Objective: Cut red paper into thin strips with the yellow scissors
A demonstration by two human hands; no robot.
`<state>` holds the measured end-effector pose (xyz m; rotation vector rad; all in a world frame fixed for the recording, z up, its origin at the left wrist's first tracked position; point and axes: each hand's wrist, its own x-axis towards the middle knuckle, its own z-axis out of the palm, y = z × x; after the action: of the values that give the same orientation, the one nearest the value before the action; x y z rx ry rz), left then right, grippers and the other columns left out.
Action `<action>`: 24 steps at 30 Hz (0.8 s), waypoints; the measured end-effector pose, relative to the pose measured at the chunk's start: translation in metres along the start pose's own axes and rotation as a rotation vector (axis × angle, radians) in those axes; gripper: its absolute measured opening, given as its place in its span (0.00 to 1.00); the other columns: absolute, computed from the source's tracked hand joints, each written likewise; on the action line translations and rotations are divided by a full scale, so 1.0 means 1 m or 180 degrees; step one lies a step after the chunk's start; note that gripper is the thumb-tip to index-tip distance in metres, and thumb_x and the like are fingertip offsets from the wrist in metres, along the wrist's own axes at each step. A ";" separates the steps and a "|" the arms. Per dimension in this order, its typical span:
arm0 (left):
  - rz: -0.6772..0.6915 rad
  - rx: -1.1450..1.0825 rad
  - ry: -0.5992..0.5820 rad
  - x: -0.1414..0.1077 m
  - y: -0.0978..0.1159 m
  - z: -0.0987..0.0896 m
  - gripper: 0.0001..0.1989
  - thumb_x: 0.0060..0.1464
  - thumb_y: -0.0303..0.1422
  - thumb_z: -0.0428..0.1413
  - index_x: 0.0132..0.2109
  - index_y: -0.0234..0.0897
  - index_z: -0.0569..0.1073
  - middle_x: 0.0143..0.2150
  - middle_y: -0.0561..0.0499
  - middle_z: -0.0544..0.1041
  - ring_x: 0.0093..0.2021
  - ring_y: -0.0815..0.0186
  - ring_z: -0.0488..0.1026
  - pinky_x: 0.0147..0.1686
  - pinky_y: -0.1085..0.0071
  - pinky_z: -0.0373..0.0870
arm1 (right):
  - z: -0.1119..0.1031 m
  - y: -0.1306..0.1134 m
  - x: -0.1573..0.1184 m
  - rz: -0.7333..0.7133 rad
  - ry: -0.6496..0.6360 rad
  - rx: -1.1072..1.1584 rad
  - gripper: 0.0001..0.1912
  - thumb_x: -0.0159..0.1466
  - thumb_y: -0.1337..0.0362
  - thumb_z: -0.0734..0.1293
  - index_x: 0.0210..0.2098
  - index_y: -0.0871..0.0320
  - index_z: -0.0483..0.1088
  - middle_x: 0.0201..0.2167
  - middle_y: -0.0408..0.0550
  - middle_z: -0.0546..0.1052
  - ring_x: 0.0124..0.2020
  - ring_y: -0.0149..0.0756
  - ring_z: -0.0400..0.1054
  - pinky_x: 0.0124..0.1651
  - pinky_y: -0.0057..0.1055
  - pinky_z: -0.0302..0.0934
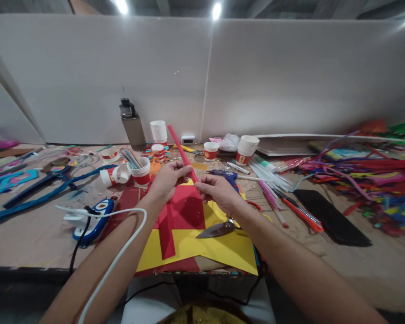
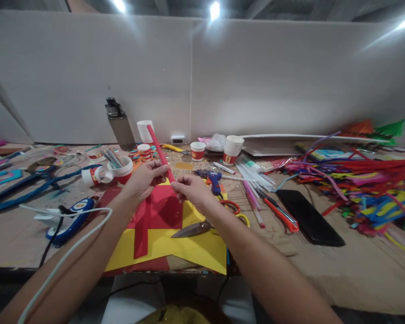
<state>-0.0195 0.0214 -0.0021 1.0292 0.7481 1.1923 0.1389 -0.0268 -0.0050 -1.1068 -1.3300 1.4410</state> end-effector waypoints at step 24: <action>-0.0093 -0.1086 0.0184 0.009 0.012 -0.015 0.07 0.45 0.24 0.61 0.31 0.32 0.70 0.22 0.57 0.71 0.20 0.77 0.68 0.19 0.81 0.66 | -0.074 0.023 -0.106 -0.0900 -0.0625 -0.4982 0.33 0.53 0.78 0.63 0.59 0.62 0.62 0.51 0.58 0.68 0.52 0.47 0.62 0.55 0.44 0.59</action>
<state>-0.0355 0.0346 0.0033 0.7018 0.5766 1.2766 0.2357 -0.1137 -0.0251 -1.5322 -2.7091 0.0386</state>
